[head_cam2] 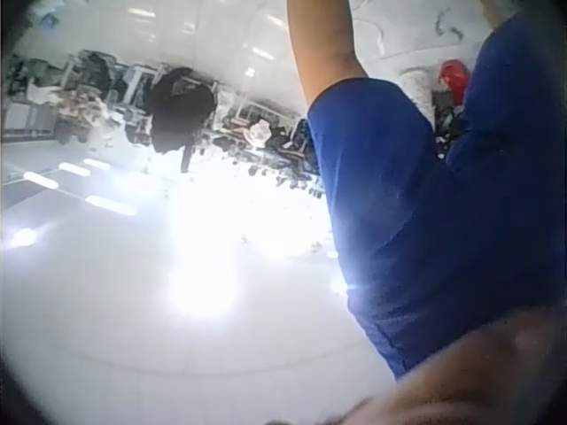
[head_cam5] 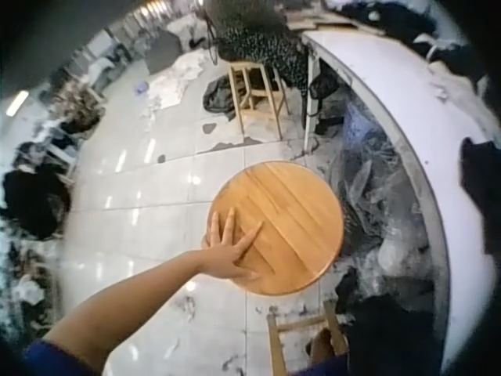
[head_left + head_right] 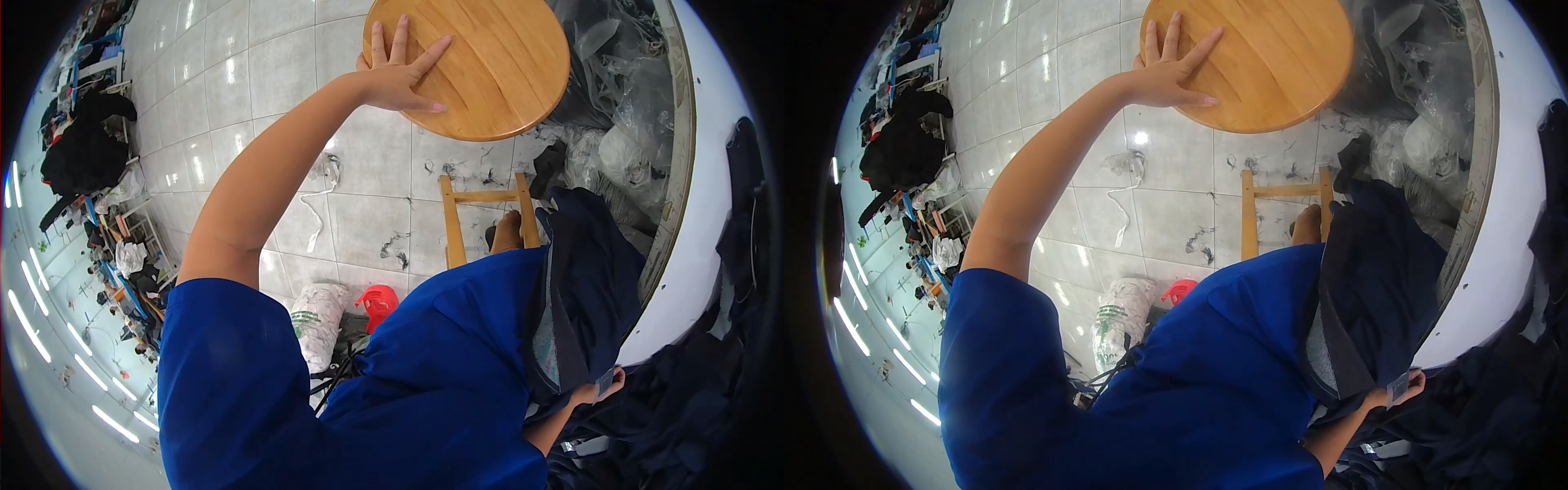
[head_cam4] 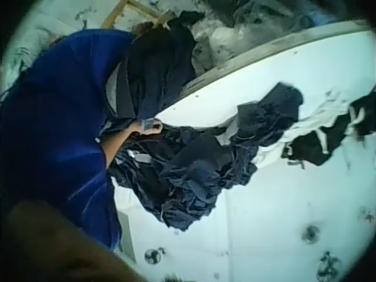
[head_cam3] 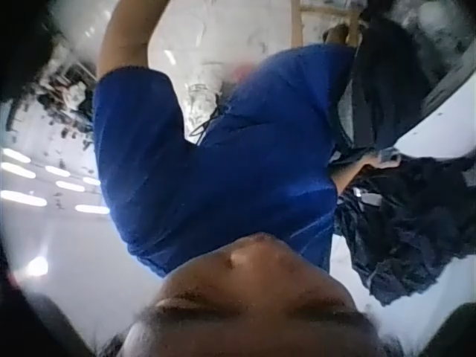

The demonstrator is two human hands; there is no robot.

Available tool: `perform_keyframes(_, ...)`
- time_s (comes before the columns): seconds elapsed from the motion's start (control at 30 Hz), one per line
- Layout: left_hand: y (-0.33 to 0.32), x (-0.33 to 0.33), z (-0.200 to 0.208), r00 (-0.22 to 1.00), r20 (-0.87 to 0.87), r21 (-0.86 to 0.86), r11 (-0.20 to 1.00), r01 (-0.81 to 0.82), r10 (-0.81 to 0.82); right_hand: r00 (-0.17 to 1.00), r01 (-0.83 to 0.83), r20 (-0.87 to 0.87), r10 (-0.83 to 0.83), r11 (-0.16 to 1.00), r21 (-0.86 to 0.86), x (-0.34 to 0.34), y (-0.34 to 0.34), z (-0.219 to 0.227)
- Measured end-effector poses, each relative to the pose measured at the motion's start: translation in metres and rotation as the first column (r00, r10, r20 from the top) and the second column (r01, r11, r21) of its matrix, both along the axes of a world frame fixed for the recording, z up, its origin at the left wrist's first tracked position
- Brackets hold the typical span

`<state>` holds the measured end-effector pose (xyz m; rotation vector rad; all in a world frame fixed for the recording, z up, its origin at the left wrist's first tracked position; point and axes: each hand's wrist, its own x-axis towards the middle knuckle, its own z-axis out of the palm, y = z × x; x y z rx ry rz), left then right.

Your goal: Trim excess threads from fabric pieces using a pair of snips.

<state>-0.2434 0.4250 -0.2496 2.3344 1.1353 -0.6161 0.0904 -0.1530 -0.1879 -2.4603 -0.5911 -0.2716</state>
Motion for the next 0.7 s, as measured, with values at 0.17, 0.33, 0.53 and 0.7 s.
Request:
perform_keyframes(0.17,0.001,0.002,0.0,1.0,-0.019,-0.001,1.0,0.012,-0.012,0.996,0.085,-0.01,-0.085,0.996,0.003,-0.007,0.011,0.002)
perform_keyframes(0.33,0.002,0.004,0.003,0.999,-0.036,-0.024,1.0,-0.005,0.004,0.996,0.05,0.079,-0.041,0.992,-0.112,-0.01,0.022,0.008)
perform_keyframes(0.53,0.004,0.005,0.004,0.999,-0.035,-0.035,0.999,-0.008,0.006,0.995,0.066,0.084,-0.058,0.992,-0.104,-0.013,0.028,0.009)
perform_keyframes(0.7,0.003,0.007,0.006,0.998,-0.064,-0.055,0.998,-0.014,0.01,0.991,0.091,0.104,-0.08,0.991,-0.102,-0.007,0.016,0.002)
